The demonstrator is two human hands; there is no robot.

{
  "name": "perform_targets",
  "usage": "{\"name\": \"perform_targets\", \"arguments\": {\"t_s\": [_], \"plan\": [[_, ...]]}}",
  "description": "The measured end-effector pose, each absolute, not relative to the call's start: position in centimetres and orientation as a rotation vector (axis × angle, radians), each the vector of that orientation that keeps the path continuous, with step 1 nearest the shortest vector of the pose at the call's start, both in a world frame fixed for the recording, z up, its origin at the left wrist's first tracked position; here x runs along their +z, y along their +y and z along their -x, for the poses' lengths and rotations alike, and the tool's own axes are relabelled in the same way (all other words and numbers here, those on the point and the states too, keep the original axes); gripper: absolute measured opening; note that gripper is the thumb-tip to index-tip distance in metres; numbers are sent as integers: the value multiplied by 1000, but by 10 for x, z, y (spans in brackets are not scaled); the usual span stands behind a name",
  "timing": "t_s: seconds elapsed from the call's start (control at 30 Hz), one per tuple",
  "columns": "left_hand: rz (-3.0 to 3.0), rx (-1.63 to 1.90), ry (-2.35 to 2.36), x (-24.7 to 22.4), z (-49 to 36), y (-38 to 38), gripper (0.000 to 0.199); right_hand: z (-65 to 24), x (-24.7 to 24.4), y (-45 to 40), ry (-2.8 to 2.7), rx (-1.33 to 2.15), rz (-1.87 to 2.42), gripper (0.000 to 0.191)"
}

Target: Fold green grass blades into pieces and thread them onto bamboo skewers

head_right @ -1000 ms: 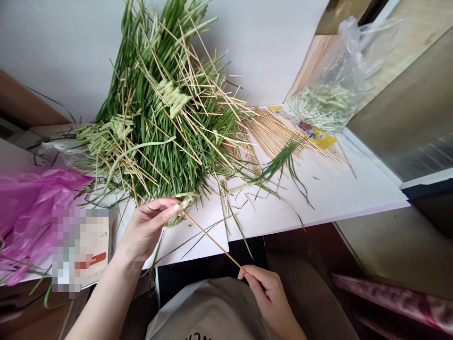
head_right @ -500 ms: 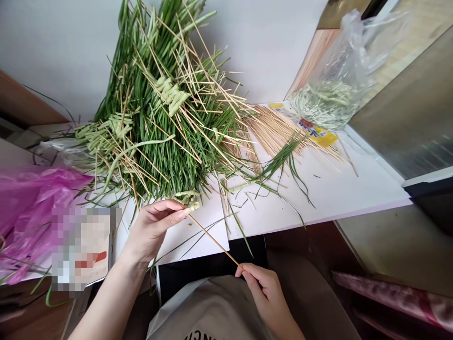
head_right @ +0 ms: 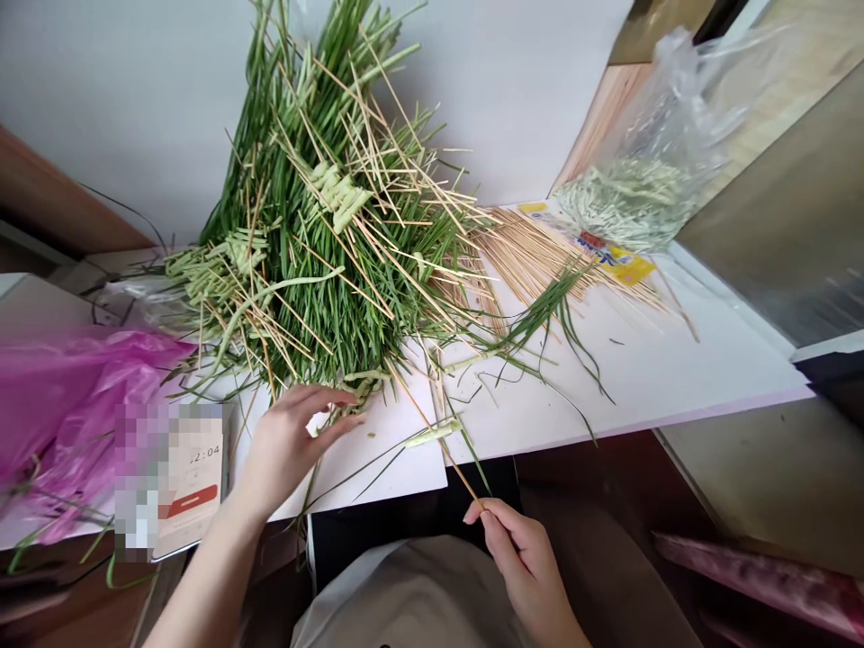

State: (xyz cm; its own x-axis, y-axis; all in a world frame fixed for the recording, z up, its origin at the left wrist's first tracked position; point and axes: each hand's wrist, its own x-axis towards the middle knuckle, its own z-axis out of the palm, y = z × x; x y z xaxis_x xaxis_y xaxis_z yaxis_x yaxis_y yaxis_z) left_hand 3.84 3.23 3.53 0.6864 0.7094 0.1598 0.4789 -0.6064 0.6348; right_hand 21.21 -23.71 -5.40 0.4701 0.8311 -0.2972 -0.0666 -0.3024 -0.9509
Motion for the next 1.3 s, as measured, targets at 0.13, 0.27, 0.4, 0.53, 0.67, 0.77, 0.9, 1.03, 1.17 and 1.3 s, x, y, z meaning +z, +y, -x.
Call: {"name": "perform_targets", "arguments": {"t_s": [0.13,0.27,0.4,0.53,0.67,0.77,0.9,1.03,1.17,1.3], "plan": [[-2585,282,908,24,-19,49,13,-216,-50,-235,-604,1026,1660,47],[-2637,174,881,18,-18,48,10,-216,-45,-232,-618,1032,1673,49],[-2643,170,855,18,-15,49,7,-216,-45,-232,-638,1020,1690,48],[-2626,181,815,17,-8,54,16,-218,-48,-234,-634,994,1705,46],[-2619,194,802,14,-2,56,9,-220,-49,-235,-643,993,1714,47],[-2585,250,775,14,-1,57,5,-220,-49,-236,-653,1008,1727,46],[-2293,443,866,20,-4,57,13,-222,-52,-238,-801,1030,1736,40],[-1775,587,926,30,-14,56,26,-221,-54,-237,-998,1042,1725,37],[-1497,582,819,35,-27,54,30,-217,-52,-234,-1005,1056,1730,37],[-1461,561,822,33,-35,50,33,-212,-51,-231,-982,1054,1726,40]]}}
